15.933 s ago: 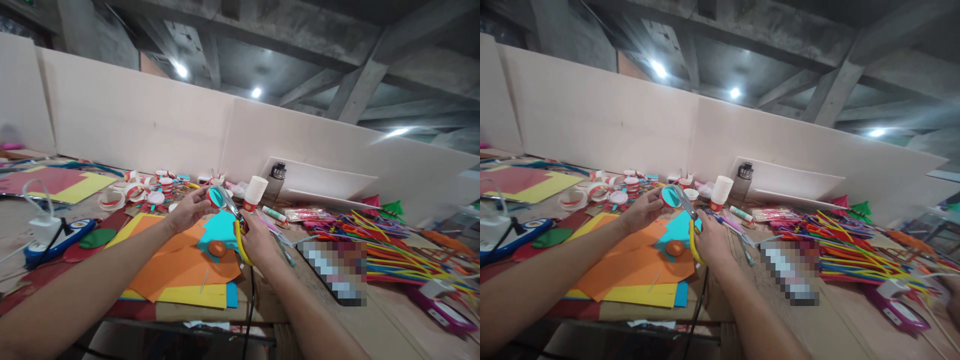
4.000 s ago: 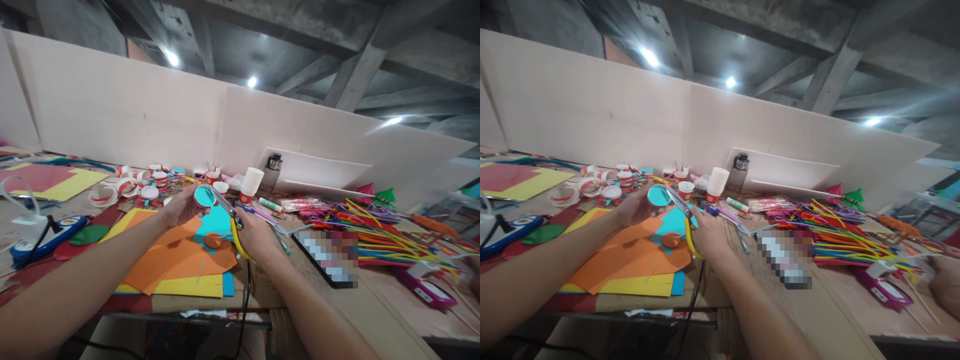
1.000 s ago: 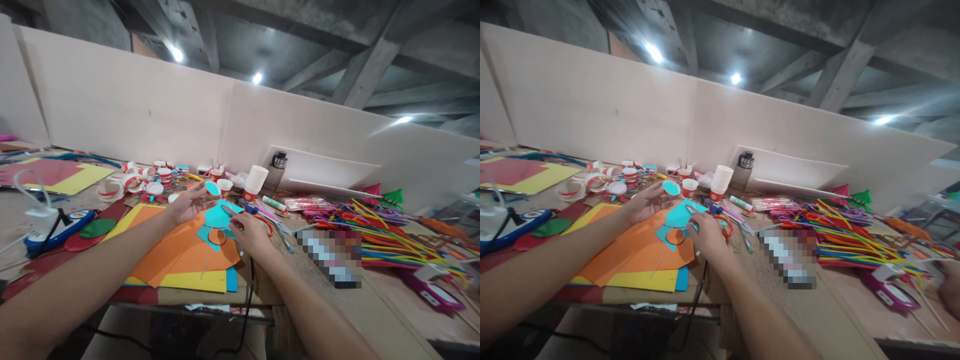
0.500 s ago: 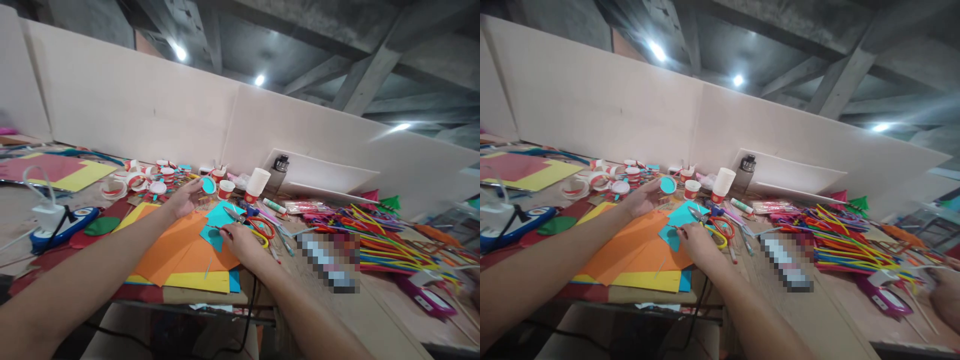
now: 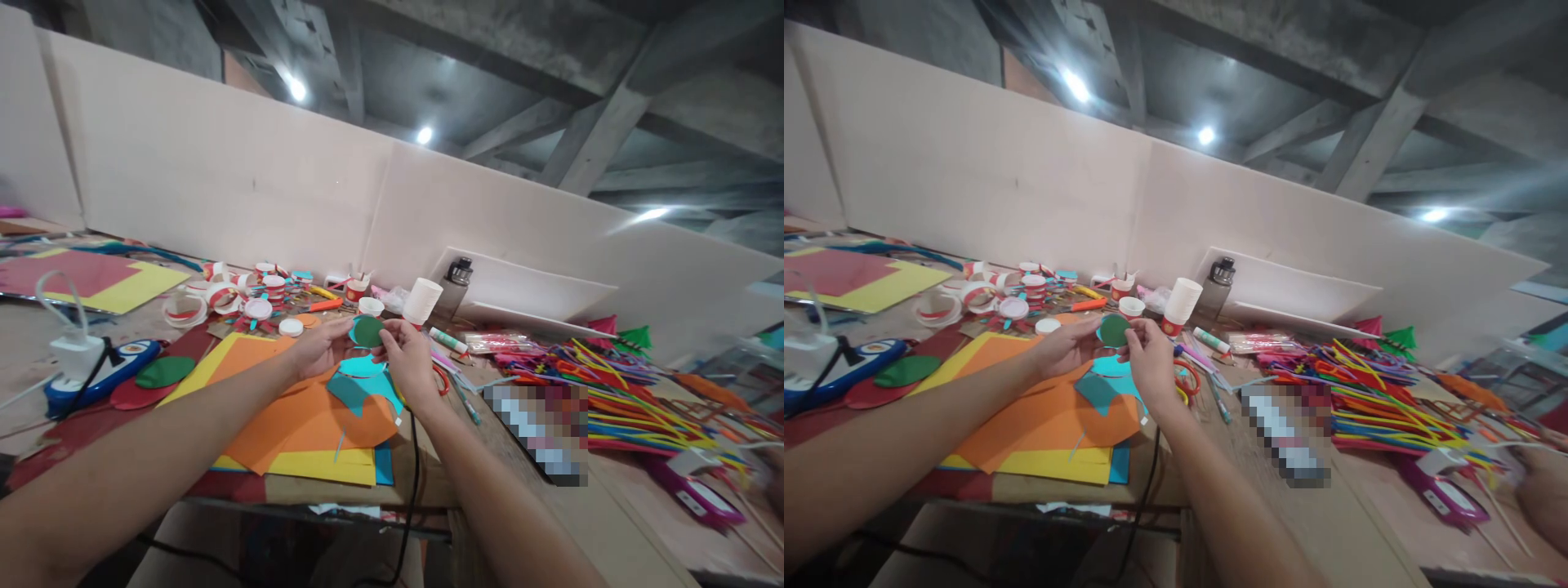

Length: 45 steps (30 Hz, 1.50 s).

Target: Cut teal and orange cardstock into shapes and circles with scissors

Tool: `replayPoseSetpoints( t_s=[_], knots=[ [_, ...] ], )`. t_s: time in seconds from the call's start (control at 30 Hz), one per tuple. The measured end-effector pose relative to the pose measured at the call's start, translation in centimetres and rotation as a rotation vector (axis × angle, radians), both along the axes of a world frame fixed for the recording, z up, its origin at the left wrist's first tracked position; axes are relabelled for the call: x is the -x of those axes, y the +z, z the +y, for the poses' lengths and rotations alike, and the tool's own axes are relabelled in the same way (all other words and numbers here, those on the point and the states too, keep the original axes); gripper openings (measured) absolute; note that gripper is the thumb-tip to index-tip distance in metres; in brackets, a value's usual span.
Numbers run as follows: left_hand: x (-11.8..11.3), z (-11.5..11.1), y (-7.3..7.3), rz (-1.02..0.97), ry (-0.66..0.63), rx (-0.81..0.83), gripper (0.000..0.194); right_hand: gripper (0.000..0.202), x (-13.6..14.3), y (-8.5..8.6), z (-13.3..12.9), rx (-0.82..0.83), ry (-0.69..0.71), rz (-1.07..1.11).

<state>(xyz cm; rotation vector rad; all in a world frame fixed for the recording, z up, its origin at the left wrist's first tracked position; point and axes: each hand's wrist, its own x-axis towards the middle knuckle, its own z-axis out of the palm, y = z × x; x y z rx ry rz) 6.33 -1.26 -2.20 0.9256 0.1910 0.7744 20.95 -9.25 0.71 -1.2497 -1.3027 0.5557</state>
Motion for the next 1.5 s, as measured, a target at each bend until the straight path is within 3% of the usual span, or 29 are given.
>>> replayPoseSetpoints(
  t_s=[0.2, 0.37, 0.5, 0.83, 0.97, 1.13, 1.4, 1.5],
  knots=[
    [-0.5, -0.5, -0.4, -0.025, -0.012, -0.065, 0.027, 0.019, 0.3, -0.9, 1.0, -0.028, -0.098, -0.061],
    [-0.7, -1.2, -0.5, 0.058, 0.113, -0.239, 0.033, 0.018, -0.2, -1.6, 1.3, -0.099, -0.160, -0.218],
    [-0.8, -1.3, -0.3, 0.114, 0.176, -0.251, 0.030, 0.021, -0.2, -1.8, 1.4, -0.180, -0.259, -0.373],
    [-0.6, -1.5, 0.1, 0.177, 0.211, -0.232, 0.023, 0.024, -0.2, -2.4, 1.8, -0.036, -0.138, -0.203],
    [0.4, -0.1, 1.2, 0.125, 0.280, -0.186, 0.024, 0.031, -0.3, -2.2, 1.6, 0.003, -0.059, -0.031],
    [2.1, 1.9, 2.3, 0.013, 0.389, -0.104, 0.021, 0.028, -0.3, -2.2, 1.8, 0.062, -0.056, -0.002],
    [0.7, 0.8, 1.0, -0.002, 0.295, 0.114, 0.014, 0.019, 0.7, -1.4, 2.3, -0.198, -0.149, -0.353],
    [0.5, 0.6, 1.0, -0.010, 0.254, 0.165, 0.016, 0.017, 0.9, -1.3, 2.8, -0.212, -0.151, -0.385]
  ],
)
